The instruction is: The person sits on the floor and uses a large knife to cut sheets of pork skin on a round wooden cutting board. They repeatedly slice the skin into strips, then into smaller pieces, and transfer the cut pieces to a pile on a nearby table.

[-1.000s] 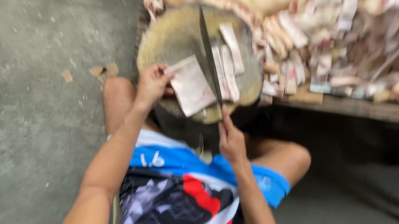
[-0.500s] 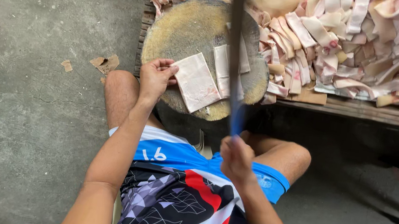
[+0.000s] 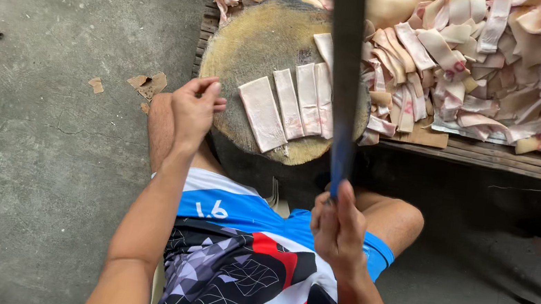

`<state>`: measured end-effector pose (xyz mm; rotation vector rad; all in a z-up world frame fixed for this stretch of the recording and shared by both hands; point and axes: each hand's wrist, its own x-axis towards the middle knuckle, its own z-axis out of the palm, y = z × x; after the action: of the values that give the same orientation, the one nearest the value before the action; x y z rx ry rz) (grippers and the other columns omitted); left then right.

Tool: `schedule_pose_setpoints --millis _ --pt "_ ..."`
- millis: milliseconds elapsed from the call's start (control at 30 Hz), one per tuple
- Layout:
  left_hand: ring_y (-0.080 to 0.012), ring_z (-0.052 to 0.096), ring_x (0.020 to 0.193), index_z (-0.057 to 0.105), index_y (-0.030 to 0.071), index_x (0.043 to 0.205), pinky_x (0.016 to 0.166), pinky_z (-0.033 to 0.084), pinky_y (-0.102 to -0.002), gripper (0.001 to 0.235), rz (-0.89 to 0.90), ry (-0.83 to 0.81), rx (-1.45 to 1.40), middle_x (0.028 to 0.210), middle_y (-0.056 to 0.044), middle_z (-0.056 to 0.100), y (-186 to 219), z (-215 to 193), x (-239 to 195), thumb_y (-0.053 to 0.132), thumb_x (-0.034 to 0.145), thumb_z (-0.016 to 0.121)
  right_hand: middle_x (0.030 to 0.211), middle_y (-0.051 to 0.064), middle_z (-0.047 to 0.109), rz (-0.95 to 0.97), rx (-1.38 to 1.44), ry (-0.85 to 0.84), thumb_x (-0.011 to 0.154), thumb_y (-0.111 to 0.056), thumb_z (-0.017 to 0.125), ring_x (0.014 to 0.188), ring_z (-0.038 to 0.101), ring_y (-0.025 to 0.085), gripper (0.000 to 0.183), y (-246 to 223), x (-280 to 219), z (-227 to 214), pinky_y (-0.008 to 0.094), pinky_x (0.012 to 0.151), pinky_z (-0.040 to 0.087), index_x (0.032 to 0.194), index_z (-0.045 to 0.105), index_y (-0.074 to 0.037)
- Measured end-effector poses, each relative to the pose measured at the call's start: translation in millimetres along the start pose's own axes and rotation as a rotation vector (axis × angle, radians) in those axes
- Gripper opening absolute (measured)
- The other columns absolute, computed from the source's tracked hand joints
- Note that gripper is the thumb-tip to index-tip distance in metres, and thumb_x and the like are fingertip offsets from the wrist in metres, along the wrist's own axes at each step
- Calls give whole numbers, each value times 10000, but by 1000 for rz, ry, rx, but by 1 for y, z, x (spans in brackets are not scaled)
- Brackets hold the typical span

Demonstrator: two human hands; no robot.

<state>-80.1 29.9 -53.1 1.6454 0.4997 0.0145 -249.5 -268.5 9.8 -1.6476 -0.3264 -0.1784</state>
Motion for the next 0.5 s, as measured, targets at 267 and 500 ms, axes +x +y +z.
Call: schedule_pose_setpoints --millis 267,500 --pt "-147 723 748 708 -46 1145 647 636 -268 204 -50 14 -100 951 -135 727 2 -30 -23 85 995 659 1002 228 683 165 -529 -151 1050 -177 587 790 666 381 558 84 -14 59 382 717 541 1589 446 -213" --pt "-298 681 968 606 144 1436 792 577 -422 577 631 -429 879 1179 -114 648 -9 2 -24 150 868 713 649 115 604 587 -466 -23 1047 -182 577 529 553 206 575 66 -6 22 335 569 519 1595 416 -251"
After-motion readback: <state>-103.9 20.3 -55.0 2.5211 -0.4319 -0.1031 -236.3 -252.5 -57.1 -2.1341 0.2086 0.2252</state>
